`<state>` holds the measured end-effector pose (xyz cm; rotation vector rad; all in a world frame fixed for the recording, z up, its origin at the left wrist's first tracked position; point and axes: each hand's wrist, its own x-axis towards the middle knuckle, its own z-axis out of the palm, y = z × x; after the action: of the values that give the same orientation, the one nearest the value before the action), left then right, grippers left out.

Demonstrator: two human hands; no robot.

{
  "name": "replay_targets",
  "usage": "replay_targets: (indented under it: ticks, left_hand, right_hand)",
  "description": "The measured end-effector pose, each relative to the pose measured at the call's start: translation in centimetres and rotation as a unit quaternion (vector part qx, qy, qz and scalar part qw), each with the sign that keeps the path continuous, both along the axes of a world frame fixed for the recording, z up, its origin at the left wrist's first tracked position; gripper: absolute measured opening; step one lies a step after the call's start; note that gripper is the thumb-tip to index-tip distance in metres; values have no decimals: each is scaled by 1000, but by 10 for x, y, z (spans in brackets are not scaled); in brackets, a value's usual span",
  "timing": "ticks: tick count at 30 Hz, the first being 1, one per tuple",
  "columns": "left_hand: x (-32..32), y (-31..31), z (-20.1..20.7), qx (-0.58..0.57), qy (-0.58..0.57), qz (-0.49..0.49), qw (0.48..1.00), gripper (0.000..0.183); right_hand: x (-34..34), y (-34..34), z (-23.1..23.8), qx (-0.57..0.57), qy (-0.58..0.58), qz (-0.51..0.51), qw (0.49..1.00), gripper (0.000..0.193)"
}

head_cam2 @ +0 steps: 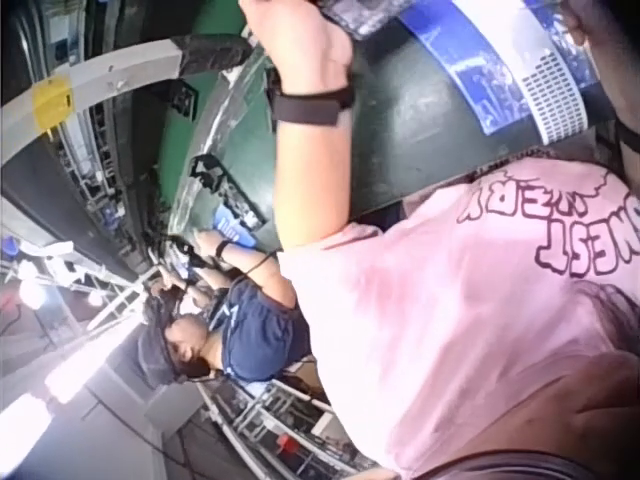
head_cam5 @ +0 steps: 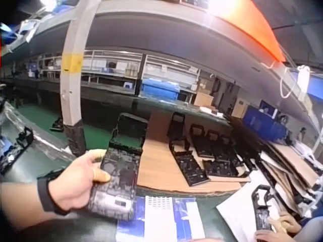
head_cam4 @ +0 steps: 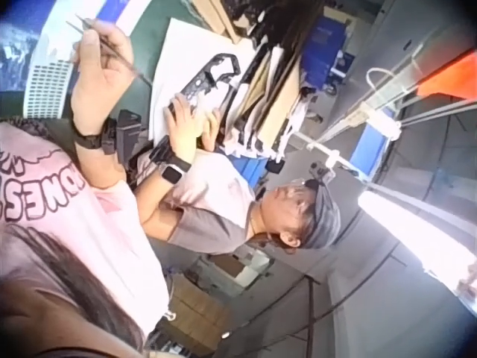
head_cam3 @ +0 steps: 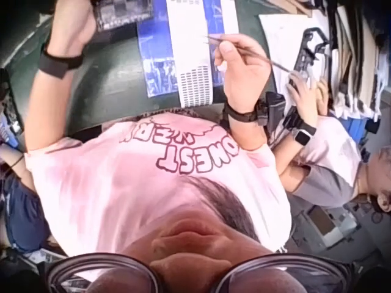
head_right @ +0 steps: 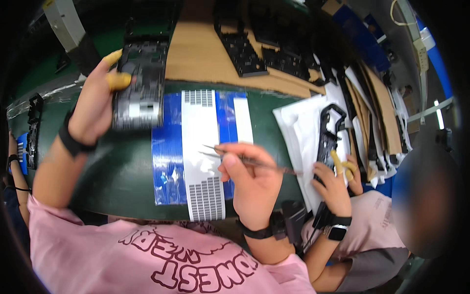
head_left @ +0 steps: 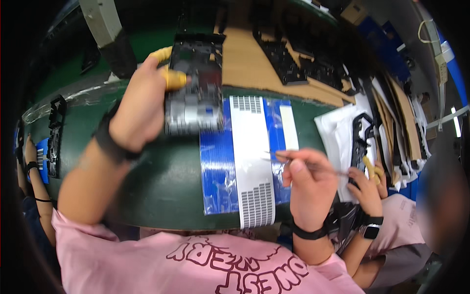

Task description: Using tweezers and a precision tool to assemble and adjust components inside an electronic device housing on a factory assembly line.

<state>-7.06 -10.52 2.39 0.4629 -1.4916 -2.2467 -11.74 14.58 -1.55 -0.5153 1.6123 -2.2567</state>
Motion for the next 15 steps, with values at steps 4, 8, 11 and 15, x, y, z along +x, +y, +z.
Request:
replay_targets:
  ticks: [4,8,11,15]
  left_hand:
    - [-72,-128,-32,-54,-25,79,995,45]
    - [-126,-96,-40,-434,-278,379,769,60]
    - [-170,-18,-43,-532,-324,181,761,47]
    - [-205,26,-67,-582,-309,83,747,40]
  right_hand:
    - [9,14,-5,36,-27,-7,999,19]
    - [8,29,-3,24,-23,-20,999,18]
    - [6,34,-5,26,-5,-47,999,17]
    - [-4,19,0,-7,10,-33,999,18]
